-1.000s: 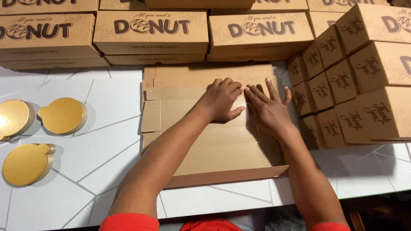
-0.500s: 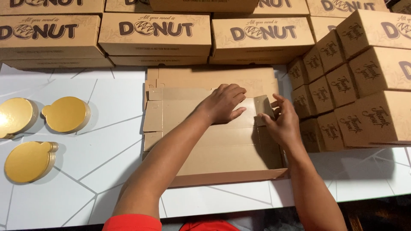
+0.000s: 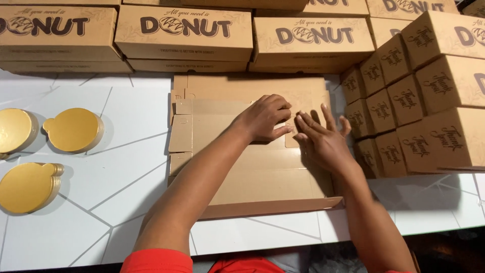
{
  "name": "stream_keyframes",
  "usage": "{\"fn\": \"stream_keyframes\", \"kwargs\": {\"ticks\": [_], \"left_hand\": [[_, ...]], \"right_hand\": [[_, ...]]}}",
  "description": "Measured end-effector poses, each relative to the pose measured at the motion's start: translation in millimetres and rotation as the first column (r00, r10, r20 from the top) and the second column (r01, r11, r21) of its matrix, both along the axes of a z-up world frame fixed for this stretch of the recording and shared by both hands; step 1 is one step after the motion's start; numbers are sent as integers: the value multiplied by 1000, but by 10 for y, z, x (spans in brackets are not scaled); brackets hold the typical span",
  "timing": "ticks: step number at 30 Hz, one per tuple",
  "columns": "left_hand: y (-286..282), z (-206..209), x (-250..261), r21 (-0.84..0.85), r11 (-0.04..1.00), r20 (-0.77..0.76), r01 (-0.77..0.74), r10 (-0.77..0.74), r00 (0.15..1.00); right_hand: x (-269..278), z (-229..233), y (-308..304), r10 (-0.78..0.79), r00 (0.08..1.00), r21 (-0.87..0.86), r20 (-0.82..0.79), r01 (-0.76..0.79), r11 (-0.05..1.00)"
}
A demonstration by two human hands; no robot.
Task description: The person assembles flat cardboard donut boxes by folding and interlocking the side flaps to form a rectangular container. They repeat the process on multiple boxes, stacking completed units on the table.
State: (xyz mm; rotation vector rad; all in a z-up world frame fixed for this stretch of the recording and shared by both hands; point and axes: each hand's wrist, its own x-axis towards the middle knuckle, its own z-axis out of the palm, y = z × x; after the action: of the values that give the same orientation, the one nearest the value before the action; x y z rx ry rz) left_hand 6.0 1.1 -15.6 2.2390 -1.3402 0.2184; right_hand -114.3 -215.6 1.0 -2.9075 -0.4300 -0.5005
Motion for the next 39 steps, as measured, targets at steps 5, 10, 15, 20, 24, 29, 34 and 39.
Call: {"fn": "stream_keyframes", "kwargs": {"ticks": [5, 10, 15, 20, 24, 29, 34, 39], "left_hand": [[-34, -101, 56, 22, 1000, -37, -7, 8, 999], [-11, -31, 17, -2, 1000, -4, -16, 16, 1000], [-14, -77, 30, -25, 1000, 23, 1, 0, 1000], [-33, -163, 60, -55, 998, 17, 3, -2, 1000], [2, -44, 16, -56, 998, 10, 1, 0, 1000], [23, 92, -21, 30, 999, 13, 13, -14, 1000], [121, 170, -137, 33, 999, -33, 25, -24, 999], [142, 227, -244, 172, 985, -78, 28, -14, 997]], "right_hand": [[295, 9, 32, 52, 992, -6, -111, -53, 999], [-24, 132, 48, 40, 986, -66, -163, -51, 996], [91, 117, 5, -23, 978, -110, -210, 0, 994], [379, 18, -5, -45, 963, -74, -267, 26, 997], [-8, 163, 73, -29, 965, -129, -261, -6, 992], [50, 177, 67, -57, 962, -130, -266, 23, 991], [419, 22, 64, -82, 959, -99, -270, 57, 993], [-37, 245, 102, -129, 931, -153, -340, 81, 985]]}}
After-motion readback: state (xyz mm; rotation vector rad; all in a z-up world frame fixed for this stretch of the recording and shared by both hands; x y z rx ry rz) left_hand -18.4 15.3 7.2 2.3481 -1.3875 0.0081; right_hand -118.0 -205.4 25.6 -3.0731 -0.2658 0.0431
